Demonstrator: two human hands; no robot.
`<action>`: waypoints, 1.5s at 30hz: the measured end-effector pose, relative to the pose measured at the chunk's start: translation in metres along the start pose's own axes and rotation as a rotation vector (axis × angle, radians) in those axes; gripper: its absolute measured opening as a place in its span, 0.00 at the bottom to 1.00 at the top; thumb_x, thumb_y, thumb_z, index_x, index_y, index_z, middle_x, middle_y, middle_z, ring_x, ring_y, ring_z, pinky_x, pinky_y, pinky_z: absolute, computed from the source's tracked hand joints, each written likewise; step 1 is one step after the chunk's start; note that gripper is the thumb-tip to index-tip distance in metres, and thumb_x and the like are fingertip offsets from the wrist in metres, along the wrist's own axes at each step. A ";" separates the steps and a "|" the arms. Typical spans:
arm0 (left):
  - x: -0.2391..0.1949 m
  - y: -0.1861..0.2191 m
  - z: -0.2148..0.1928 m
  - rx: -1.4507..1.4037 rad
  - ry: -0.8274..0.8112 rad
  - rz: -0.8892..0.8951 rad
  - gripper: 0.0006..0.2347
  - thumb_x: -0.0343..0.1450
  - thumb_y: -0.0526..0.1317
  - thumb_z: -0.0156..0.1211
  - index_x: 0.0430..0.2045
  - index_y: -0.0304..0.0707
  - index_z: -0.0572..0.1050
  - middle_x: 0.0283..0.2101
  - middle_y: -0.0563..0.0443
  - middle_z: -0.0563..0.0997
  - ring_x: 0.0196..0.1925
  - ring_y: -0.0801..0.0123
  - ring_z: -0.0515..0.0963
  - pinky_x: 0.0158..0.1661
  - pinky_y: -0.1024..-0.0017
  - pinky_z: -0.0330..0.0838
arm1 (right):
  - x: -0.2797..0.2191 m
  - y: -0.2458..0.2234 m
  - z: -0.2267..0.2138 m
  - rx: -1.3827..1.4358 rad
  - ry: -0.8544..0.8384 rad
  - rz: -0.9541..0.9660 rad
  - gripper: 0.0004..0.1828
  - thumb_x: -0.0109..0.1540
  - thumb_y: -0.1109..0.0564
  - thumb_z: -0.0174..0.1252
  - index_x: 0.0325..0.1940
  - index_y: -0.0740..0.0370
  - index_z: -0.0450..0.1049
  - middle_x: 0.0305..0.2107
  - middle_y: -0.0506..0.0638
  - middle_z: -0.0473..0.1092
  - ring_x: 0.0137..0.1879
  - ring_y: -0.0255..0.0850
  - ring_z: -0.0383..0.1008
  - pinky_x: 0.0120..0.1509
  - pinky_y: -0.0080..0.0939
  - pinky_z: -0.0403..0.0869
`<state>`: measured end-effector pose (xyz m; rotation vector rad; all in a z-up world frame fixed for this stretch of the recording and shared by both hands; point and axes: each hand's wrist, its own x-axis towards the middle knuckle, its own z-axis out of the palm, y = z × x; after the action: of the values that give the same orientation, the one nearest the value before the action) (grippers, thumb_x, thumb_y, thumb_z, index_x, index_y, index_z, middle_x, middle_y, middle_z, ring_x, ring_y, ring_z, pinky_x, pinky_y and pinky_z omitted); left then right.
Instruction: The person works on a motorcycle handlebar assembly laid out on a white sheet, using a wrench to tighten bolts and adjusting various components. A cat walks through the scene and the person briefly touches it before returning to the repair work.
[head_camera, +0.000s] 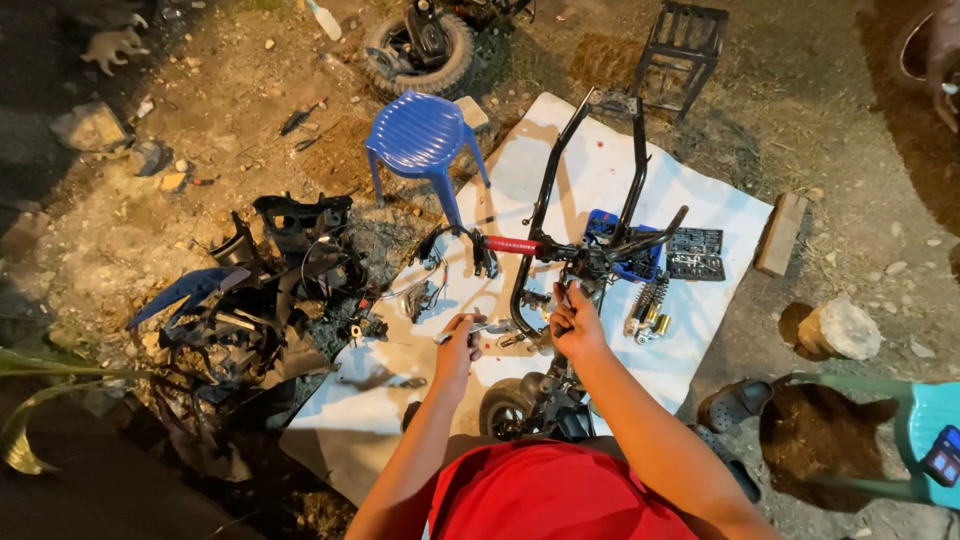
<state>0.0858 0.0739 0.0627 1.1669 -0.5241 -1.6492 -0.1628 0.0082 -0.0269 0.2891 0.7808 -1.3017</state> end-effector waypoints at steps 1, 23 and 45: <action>0.002 -0.004 -0.002 -0.003 0.001 -0.002 0.11 0.78 0.41 0.49 0.37 0.33 0.77 0.21 0.59 0.62 0.21 0.80 0.56 0.23 0.77 0.52 | -0.010 -0.001 0.007 -0.003 0.003 0.000 0.15 0.69 0.46 0.59 0.47 0.60 0.69 0.47 0.48 0.76 0.20 0.26 0.52 0.25 0.27 0.54; 0.007 0.002 0.003 -0.013 -0.010 -0.036 0.11 0.77 0.42 0.48 0.37 0.35 0.77 0.21 0.59 0.63 0.20 0.80 0.55 0.22 0.77 0.52 | -0.064 -0.020 0.082 0.571 -0.117 0.221 0.24 0.63 0.44 0.50 0.45 0.69 0.56 0.36 0.62 0.62 0.23 0.36 0.53 0.27 0.38 0.59; 0.000 0.015 0.018 -0.584 -0.198 -0.157 0.08 0.77 0.42 0.54 0.35 0.38 0.74 0.17 0.60 0.61 0.22 0.75 0.57 0.27 0.73 0.54 | -0.074 -0.023 0.049 0.157 0.195 0.033 0.09 0.67 0.51 0.54 0.42 0.59 0.70 0.49 0.57 0.74 0.31 0.51 0.81 0.21 0.27 0.56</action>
<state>0.0773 0.0647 0.0830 0.6287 -0.0518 -1.8922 -0.1713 0.0277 0.0623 0.5589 0.8356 -1.3189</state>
